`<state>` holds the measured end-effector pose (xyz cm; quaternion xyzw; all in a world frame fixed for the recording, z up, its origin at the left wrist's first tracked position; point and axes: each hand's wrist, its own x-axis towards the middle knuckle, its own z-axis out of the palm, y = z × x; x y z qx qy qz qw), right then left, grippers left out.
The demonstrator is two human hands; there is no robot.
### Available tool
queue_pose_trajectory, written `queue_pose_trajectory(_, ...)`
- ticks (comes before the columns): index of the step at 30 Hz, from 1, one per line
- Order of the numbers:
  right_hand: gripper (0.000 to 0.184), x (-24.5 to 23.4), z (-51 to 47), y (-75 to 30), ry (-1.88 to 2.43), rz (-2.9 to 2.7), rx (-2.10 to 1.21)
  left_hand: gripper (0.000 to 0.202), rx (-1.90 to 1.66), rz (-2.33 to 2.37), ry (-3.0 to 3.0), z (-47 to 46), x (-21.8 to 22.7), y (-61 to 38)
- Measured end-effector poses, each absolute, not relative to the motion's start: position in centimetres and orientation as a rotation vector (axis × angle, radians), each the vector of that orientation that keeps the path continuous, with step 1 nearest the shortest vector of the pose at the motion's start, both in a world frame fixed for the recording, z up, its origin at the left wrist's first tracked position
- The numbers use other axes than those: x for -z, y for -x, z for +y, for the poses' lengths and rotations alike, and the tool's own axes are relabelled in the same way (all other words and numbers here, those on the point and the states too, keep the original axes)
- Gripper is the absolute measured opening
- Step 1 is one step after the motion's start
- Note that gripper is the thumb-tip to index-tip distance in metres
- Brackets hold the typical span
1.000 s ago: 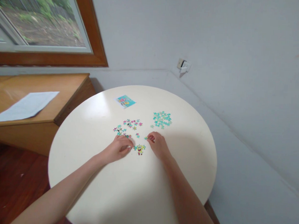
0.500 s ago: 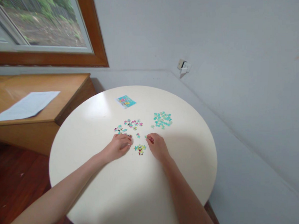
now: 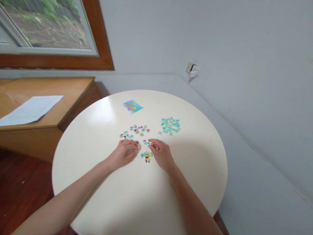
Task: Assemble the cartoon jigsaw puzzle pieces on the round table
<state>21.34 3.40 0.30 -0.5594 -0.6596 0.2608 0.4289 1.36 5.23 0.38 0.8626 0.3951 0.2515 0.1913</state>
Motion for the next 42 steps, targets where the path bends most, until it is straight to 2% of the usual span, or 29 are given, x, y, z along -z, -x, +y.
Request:
queue_pose_trajectory(19,0.024,-0.4,2.4,-19.6,1.289,-1.708,-0.927,0.013,-0.897,1.041,-2.408,5.0,-0.8,-1.4)
queue_pose_trajectory(36,0.025,-0.3,2.4,-19.6,1.287,-1.721,-0.961,0.015,-0.907,0.999,-2.391,4.9,-0.6,-1.5)
queue_pose_trajectory(42,0.025,0.1,2.7,-20.0,1.343,-1.718,-0.82,0.017,-0.792,1.069,-2.382,4.8,-0.7,-1.5)
